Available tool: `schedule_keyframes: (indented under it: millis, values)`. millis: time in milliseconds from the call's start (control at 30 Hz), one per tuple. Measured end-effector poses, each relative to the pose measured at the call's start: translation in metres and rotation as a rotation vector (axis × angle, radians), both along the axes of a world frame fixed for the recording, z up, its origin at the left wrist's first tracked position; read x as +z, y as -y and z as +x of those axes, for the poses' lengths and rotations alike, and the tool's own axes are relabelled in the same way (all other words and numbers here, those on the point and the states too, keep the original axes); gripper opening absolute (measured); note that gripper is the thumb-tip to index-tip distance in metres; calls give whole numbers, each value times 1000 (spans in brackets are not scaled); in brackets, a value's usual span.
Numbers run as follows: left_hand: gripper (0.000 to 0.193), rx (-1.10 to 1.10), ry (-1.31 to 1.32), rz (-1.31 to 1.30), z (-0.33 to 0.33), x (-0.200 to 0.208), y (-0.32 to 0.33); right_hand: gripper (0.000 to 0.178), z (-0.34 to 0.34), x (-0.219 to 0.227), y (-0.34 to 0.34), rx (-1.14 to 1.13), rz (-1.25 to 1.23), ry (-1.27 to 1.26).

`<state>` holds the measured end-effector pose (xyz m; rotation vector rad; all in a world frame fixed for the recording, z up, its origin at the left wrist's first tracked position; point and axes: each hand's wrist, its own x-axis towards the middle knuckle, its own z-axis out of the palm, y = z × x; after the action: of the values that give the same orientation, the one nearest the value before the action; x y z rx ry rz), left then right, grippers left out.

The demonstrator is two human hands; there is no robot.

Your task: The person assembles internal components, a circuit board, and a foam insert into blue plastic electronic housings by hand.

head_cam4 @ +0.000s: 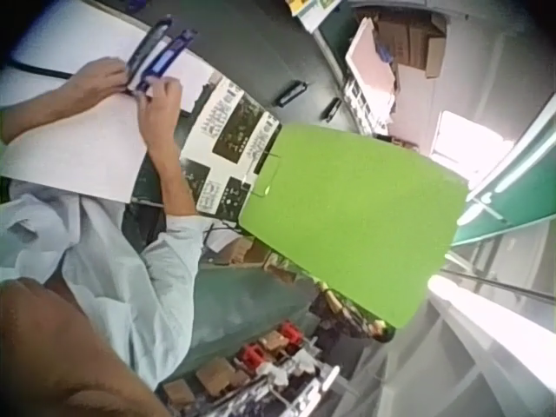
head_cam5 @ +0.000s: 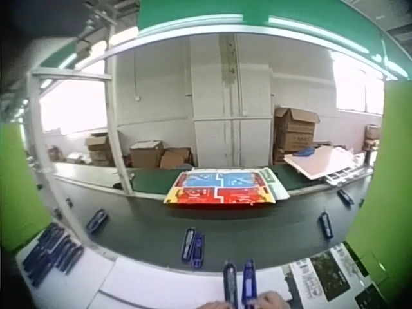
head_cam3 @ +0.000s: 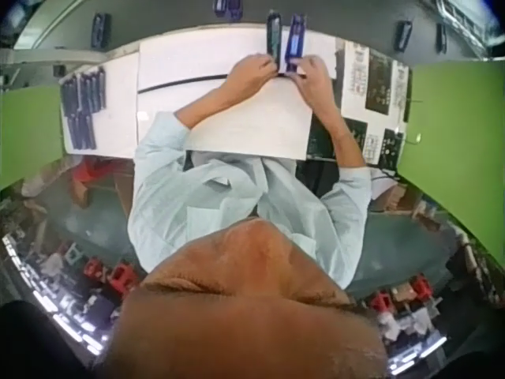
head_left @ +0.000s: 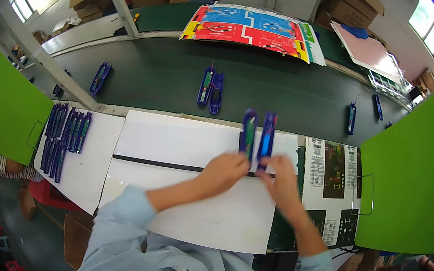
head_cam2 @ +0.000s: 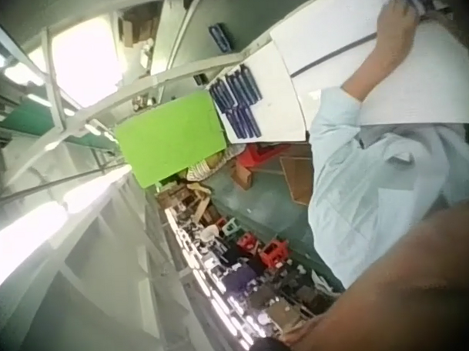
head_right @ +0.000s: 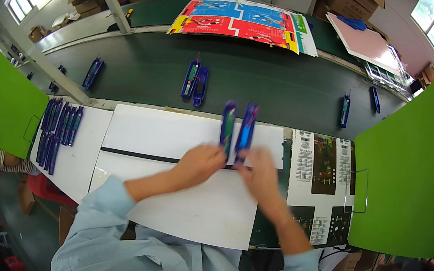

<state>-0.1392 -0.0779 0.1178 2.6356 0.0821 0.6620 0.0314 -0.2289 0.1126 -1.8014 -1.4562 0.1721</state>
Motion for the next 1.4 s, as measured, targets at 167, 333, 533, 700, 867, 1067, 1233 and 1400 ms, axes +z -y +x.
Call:
schedule_keyframes:
  millis: [167,333,533,700,867,1067,1233,1400]
  values:
    - [20,-35,-295,22,-154,17,79,41,-127,-2,68,185,-81,-114]
    - [21,22,-375,-106,-188,38,89,39,-158,8,68,283,-211,-282]
    - [16,172,-155,-93,-93,26,11,17,-31,0,-46,-24,41,-208]
    - [35,92,-130,-55,-3,-31,-30,30,9,-34,-101,-24,-9,68]
    - [42,53,-201,-94,-2,-47,-37,37,6,-50,-105,-24,-63,48]
    - [42,79,-231,-81,1,-46,-35,32,-4,-53,-107,-72,6,-307]
    - [38,-6,-325,-229,-1,-35,-44,27,1,-29,-87,-139,212,-342]
    - [22,275,-44,-134,-79,13,14,29,-30,15,-24,45,-56,-922]
